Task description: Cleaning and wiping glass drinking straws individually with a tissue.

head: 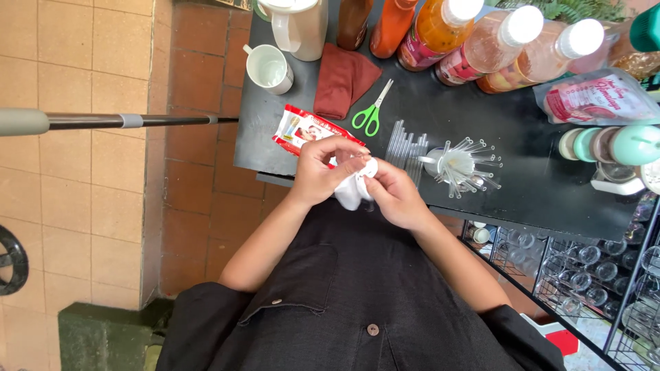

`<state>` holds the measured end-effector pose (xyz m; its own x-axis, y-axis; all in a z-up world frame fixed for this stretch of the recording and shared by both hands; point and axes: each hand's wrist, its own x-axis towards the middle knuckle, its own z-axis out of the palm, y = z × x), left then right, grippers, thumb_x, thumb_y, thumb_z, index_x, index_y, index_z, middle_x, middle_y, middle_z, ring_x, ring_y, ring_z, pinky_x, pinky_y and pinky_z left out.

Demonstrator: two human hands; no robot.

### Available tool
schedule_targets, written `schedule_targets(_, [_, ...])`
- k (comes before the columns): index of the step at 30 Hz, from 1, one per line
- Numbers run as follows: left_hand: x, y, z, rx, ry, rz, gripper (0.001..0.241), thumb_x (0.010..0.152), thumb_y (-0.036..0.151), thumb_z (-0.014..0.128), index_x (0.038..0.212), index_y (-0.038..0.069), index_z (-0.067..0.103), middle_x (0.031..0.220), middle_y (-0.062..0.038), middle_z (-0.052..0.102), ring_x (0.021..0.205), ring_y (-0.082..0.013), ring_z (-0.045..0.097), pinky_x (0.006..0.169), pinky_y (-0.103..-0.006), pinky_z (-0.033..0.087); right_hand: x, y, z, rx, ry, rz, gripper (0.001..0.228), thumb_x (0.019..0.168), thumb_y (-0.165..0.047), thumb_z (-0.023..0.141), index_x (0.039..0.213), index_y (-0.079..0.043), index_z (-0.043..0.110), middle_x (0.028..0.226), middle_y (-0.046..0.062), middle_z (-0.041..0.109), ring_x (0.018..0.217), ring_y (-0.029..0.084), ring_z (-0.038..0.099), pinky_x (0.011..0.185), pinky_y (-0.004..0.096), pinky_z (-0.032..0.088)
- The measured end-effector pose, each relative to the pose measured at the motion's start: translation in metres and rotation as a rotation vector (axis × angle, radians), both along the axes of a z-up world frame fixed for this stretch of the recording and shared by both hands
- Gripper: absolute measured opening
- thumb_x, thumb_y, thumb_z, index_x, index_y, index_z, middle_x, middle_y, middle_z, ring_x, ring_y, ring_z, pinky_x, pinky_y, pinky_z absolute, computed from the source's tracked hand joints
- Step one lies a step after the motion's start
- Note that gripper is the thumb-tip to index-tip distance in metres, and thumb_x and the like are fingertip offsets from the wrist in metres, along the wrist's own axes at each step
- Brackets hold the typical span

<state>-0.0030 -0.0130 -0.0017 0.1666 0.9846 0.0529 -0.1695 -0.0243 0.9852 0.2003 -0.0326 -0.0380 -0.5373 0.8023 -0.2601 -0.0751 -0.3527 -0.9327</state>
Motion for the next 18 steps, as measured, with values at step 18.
schedule_targets(18, [0.028,-0.013,-0.032,-0.109,0.217,-0.252,0.021,0.094,0.012,0.075,0.113,0.004,0.078,0.083,0.002,0.077,0.064,0.0008,0.056,0.060,-0.0183,0.046,0.045,0.035,0.011,-0.031,0.221,-0.680,0.024,0.103,-0.006,0.052,0.124,-0.002,0.063,0.117,0.004,0.071,0.105,0.013,0.069,0.092,0.029,0.055])
